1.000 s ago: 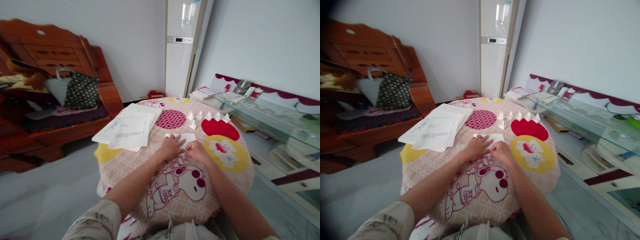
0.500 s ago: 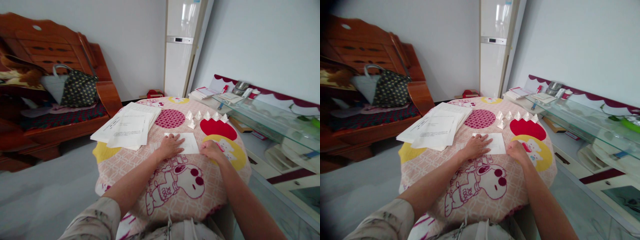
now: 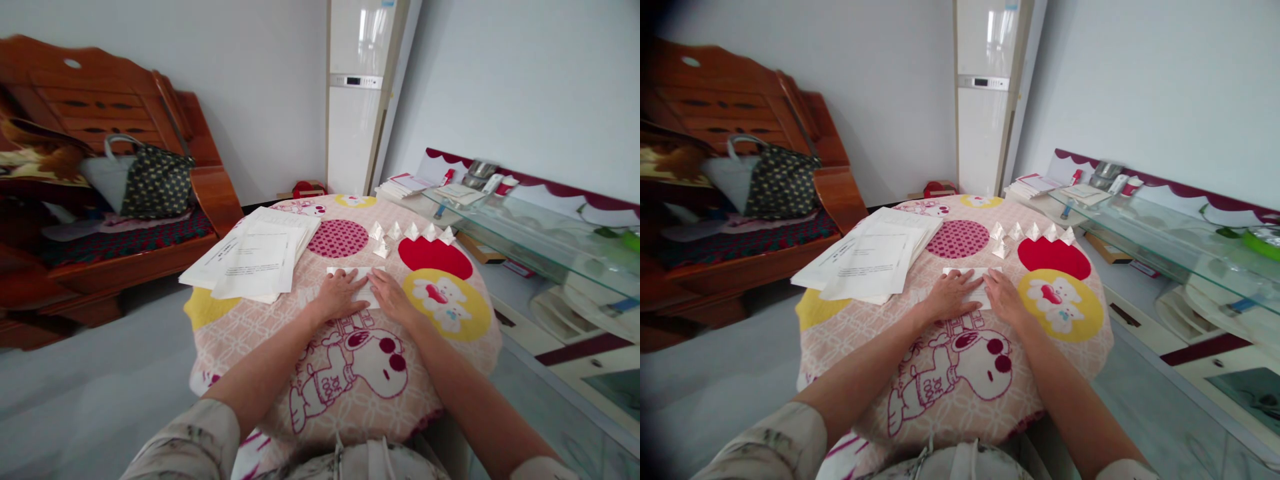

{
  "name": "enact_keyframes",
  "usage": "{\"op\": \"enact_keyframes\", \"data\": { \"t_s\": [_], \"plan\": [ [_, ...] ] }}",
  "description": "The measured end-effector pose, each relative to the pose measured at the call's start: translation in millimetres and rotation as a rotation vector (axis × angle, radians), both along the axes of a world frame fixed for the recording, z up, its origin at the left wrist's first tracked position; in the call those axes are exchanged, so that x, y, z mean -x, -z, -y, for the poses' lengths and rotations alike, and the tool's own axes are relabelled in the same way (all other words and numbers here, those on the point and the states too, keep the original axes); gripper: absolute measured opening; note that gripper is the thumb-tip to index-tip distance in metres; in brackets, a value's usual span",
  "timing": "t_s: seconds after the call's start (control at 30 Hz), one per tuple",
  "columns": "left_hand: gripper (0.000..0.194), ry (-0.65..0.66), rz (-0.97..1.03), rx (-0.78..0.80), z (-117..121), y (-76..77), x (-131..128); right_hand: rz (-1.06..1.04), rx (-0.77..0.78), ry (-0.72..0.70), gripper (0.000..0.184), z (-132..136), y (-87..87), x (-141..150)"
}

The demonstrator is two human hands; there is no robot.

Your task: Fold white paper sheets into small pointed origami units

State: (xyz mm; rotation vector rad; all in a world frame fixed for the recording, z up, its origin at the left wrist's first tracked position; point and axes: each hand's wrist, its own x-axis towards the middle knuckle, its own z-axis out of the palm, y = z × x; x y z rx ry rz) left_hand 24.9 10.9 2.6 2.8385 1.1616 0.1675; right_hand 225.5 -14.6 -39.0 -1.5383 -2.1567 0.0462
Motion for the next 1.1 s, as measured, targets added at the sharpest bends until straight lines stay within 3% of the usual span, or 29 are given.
{"op": "enact_keyframes", "data": {
  "t_s": [0.3,0.57,0.73,0.87,0.93,1.03,1.1],
  "plan": [
    [0.073,0.029,0.009,0.116,-6.3,-0.4,9.8,0.082,-0.001,0.01,0.044,4.1,-1.7,2.8],
    [0.068,0.079,0.065,0.259,-17.6,-4.3,41.0,0.098,0.013,0.001,0.045,2.7,-1.2,0.3],
    [0.077,0.047,0.037,0.337,-26.3,-4.9,64.8,0.075,0.021,0.01,0.046,3.5,-2.6,0.8],
    [0.085,0.06,0.134,0.324,-28.1,-7.9,76.5,0.076,0.026,0.011,0.047,4.6,-1.8,0.9],
    [0.075,0.082,0.265,0.291,-23.5,-11.7,72.1,0.078,0.023,0.01,0.047,4.7,-0.5,1.1],
    [0.041,0.146,0.474,0.319,-10.8,-14.3,51.1,0.071,0.008,0.013,0.046,4.5,0.2,1.7],
    [0.029,0.143,0.484,0.347,-1.9,-11.2,33.9,0.05,-0.003,0.016,0.044,4.5,-2.1,2.5]
  ]
}}
